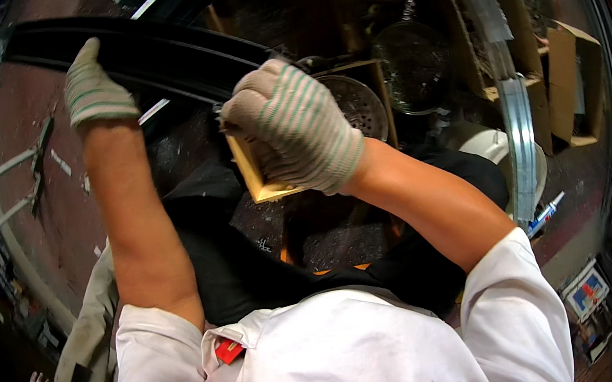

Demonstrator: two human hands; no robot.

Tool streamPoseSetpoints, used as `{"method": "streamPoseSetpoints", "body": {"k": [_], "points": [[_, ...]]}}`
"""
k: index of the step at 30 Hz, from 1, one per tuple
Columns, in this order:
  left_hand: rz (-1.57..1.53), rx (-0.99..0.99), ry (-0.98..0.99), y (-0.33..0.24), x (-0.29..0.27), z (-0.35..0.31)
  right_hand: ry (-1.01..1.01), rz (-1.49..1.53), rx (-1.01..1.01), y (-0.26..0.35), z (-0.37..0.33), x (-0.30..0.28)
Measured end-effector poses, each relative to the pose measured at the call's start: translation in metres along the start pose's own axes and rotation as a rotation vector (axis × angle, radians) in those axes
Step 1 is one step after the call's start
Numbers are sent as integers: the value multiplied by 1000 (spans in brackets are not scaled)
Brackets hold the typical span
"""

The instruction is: The person sits on the floor and assembles metal profiles by inserting small metal clips into the grooves of the profiles. They repeatedly pick up clips from a container and attach them to the profiles.

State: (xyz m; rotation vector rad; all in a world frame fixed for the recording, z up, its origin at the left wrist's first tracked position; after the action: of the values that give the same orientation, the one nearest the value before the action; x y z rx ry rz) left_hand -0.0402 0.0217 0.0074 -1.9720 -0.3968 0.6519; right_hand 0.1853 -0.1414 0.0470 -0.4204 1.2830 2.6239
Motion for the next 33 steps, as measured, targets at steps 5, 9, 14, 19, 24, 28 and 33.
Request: {"method": "streamPoseSetpoints", "body": {"k": [5, 9, 14, 19, 24, 28, 33], "points": [[-114, -97, 312, 11, 14, 0, -85, 85, -4, -4, -3, -10], [87, -246, 265, 15, 15, -7, -49, -37, 20, -5, -6, -21], [62, -190, 177, 14, 2, 40, -51, -130, 53, 14, -6, -53], [88, -180, 135, 6, 15, 24, -227, -293, 107, 13, -26, -121], [773, 123, 269, -26, 30, 55, -406, -543, 309, 16, -86, -214], [1078, 796, 253, 11, 34, 129, -445, -925, 478, 49, -189, -296], [891, 764, 234, 22, 19, 234, -656, -1188, 1170, 107, -389, -360]]}}
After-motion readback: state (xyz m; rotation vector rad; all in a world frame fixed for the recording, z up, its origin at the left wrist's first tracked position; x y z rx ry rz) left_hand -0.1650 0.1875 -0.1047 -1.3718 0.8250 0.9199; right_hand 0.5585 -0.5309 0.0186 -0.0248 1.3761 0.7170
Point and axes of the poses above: each hand's wrist, its own z-axis towards the middle knuckle, its own x-axis out of the palm, y = z × x, the point moved 6 cm from there along z, towards the middle knuckle, and after that the axes turned 11 degrees about z, right-handed, at the moved point
